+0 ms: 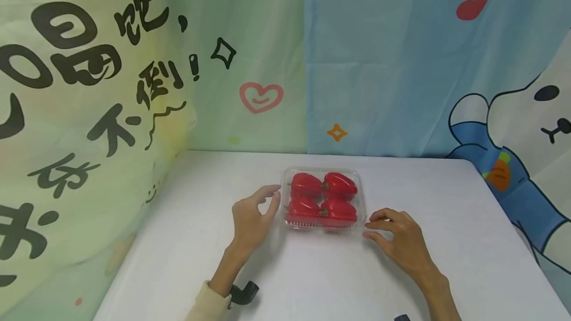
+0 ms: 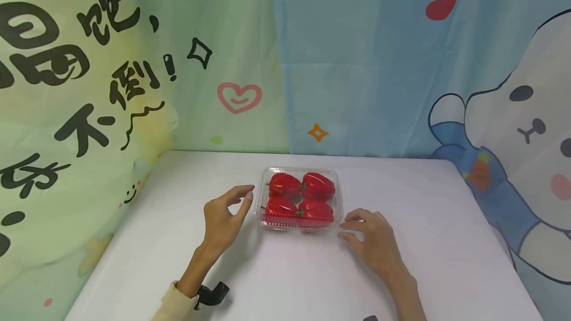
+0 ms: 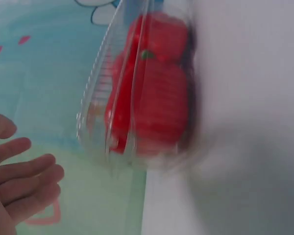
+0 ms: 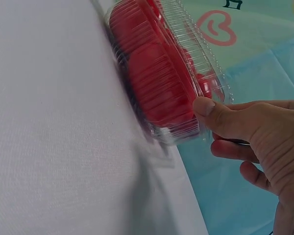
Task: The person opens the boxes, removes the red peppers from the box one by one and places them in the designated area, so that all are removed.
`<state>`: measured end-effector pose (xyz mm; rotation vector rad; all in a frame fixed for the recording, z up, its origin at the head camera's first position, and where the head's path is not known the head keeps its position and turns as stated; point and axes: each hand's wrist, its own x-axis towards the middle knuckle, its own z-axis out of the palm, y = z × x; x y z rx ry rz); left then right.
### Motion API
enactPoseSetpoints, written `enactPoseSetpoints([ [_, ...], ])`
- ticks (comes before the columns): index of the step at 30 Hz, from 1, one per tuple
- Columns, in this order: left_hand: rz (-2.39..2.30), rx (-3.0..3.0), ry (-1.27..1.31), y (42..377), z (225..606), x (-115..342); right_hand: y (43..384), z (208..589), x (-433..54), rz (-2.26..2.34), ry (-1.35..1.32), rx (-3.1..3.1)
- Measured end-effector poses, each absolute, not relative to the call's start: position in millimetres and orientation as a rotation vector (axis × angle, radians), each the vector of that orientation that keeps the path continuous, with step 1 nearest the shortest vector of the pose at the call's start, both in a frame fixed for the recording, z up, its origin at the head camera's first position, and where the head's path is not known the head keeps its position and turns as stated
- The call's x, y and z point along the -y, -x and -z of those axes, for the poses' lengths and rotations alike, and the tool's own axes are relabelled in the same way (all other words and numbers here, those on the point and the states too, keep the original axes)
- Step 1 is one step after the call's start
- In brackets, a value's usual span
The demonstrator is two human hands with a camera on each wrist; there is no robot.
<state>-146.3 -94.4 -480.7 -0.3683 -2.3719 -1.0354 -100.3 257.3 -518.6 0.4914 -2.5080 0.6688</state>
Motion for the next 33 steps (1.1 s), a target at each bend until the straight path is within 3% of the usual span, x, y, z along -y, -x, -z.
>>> enactPoseSetpoints([
  [23, 1.45, 2.405, 0.803, 98.8, 500.0, 2.5, 104.1, 518.4, -251.8, -0.602, -0.646, 2.372],
  [33, 2.058, 2.389, 0.675, 91.6, 516.7, -26.8, 103.1, 520.5, -252.4, -0.564, -0.643, 2.369],
])
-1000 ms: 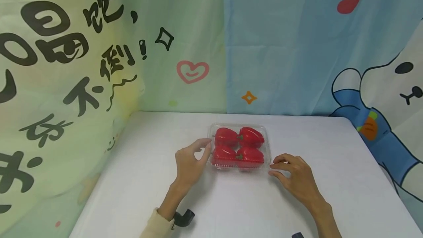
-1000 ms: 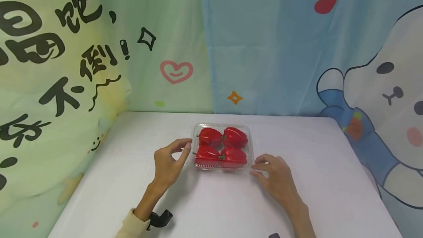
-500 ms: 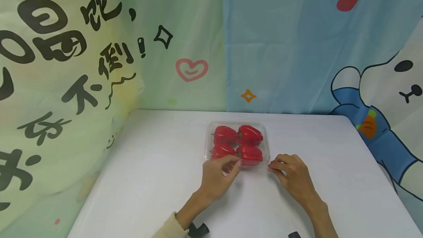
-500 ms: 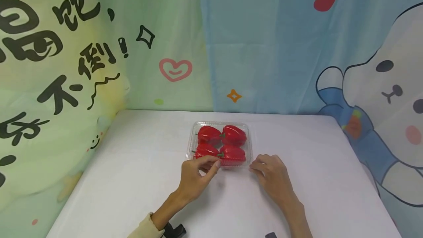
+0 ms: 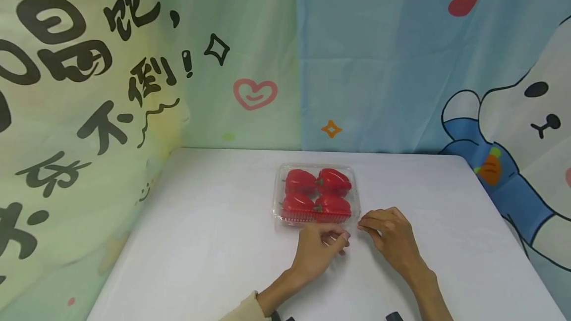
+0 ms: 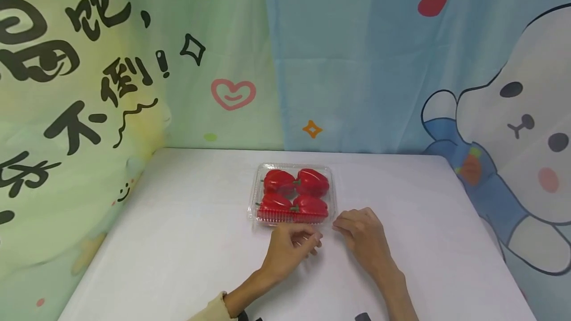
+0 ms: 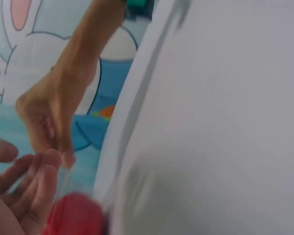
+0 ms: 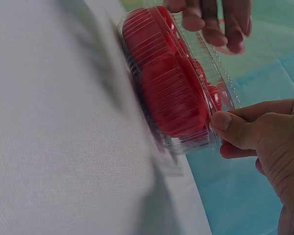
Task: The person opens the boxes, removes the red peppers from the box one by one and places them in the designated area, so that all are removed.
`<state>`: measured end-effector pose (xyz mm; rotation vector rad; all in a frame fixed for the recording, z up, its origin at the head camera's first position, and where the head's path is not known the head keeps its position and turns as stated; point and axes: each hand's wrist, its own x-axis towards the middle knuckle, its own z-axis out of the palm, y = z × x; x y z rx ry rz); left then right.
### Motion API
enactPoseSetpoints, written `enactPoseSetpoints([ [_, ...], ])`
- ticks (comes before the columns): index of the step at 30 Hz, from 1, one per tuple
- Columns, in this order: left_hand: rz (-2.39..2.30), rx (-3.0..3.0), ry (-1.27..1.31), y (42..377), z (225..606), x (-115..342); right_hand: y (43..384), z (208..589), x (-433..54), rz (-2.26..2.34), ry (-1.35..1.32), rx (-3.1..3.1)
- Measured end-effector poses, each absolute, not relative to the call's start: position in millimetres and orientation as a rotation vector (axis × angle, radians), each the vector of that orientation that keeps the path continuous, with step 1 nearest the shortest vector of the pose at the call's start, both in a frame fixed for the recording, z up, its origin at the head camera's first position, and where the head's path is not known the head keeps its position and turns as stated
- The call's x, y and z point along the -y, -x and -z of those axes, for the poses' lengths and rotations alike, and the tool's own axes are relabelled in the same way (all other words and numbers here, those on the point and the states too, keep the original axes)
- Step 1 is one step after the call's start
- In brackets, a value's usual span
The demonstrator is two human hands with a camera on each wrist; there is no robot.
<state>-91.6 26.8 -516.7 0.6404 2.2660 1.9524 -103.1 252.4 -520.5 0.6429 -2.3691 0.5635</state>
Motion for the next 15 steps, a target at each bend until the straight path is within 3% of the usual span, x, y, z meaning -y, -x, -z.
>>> enactPoseSetpoints([
  [15, -2.191, -1.805, -0.182, 83.0, 547.6, -71.3, 102.4, 519.2, -251.6, -0.586, -0.663, 2.357],
])
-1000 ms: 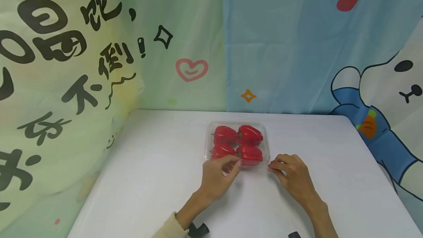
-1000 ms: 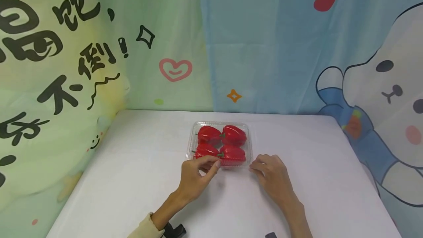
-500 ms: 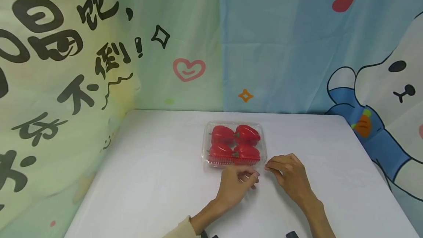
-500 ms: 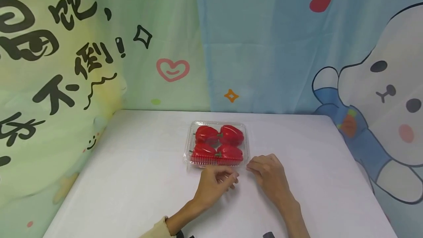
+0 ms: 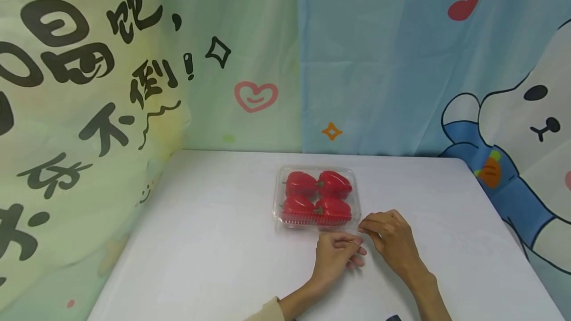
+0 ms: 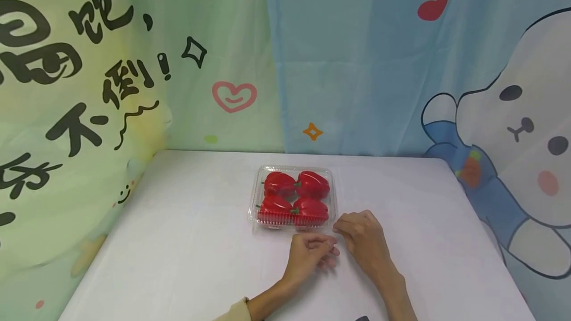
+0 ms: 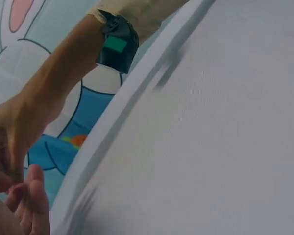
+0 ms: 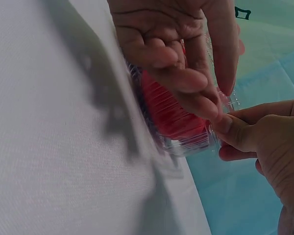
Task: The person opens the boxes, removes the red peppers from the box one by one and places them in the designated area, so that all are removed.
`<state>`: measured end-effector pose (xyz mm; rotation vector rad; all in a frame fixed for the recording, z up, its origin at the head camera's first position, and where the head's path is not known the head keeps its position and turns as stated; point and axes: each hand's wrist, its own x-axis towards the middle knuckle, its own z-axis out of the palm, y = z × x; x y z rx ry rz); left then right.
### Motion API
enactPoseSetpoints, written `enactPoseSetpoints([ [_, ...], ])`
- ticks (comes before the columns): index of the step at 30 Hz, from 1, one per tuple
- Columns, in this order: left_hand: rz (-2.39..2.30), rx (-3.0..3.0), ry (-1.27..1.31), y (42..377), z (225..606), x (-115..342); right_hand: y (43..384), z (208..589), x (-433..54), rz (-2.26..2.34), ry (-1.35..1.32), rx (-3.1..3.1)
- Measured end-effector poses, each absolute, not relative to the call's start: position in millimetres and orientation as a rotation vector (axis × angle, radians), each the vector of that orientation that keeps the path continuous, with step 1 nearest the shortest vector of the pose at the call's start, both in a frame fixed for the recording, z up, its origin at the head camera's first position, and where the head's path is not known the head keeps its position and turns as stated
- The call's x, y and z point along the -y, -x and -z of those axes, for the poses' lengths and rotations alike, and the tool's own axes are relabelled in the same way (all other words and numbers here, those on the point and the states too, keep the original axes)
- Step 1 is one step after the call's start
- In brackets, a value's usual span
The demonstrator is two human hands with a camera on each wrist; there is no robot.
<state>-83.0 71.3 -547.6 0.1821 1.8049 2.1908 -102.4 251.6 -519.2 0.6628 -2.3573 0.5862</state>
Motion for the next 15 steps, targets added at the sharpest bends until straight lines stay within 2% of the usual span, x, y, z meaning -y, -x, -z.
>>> enactPoseSetpoints([
  [15, -2.382, -1.761, -0.021, 86.2, 560.0, -93.9, 103.3, 520.6, -252.5, -0.586, -0.662, 2.36],
])
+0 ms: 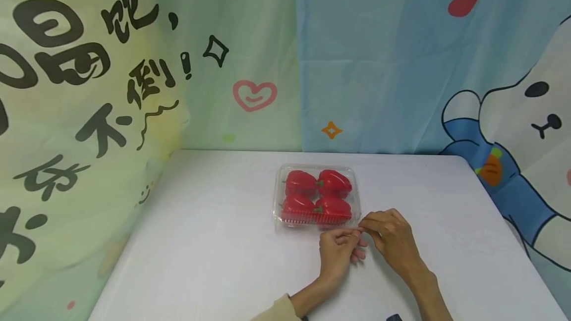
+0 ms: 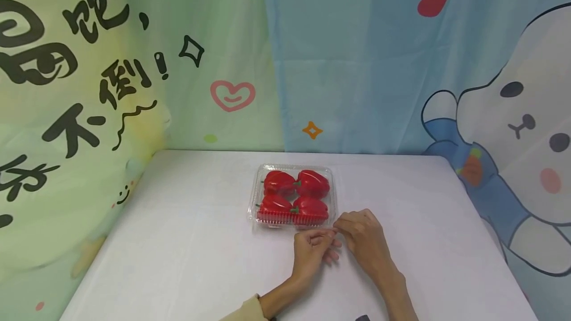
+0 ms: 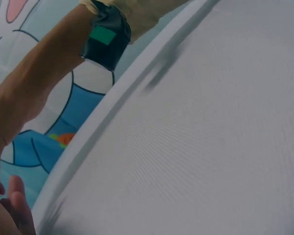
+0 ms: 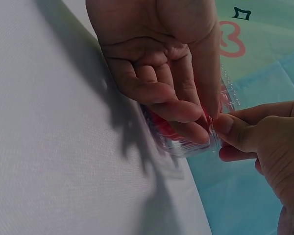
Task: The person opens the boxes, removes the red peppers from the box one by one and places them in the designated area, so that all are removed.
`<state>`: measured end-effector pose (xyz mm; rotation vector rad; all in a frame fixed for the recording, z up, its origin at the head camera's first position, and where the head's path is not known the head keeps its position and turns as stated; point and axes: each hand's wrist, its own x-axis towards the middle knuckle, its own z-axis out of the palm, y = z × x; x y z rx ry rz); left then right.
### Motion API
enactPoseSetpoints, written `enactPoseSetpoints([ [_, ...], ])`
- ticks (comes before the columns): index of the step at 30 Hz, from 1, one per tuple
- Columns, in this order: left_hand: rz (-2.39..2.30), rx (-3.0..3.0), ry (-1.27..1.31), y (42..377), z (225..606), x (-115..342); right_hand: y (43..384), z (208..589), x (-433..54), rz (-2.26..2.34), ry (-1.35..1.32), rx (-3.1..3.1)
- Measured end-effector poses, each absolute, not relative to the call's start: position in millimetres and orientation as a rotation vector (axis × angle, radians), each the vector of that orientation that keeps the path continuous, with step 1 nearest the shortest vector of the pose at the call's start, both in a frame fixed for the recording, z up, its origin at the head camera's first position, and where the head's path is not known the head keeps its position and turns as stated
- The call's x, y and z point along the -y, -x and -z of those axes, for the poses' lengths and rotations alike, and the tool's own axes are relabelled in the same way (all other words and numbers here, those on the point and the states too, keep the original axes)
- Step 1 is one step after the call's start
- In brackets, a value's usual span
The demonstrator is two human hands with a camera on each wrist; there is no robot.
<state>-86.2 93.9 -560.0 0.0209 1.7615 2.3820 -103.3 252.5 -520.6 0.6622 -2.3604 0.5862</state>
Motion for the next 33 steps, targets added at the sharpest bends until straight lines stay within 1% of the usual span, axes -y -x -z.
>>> enactPoseSetpoints([
  [11, -2.48, -1.77, -0.067, 85.9, 572.0, -100.7, 101.1, 521.3, -251.0, -0.585, -0.643, 2.366],
  [22, -2.505, -1.855, -0.102, 87.2, 573.9, -103.0, 102.4, 521.5, -251.7, -0.59, -0.657, 2.354],
  [33, -2.566, -1.906, -0.046, 87.0, 573.5, -107.9, 100.2, 521.7, -250.8, -0.58, -0.649, 2.358],
])
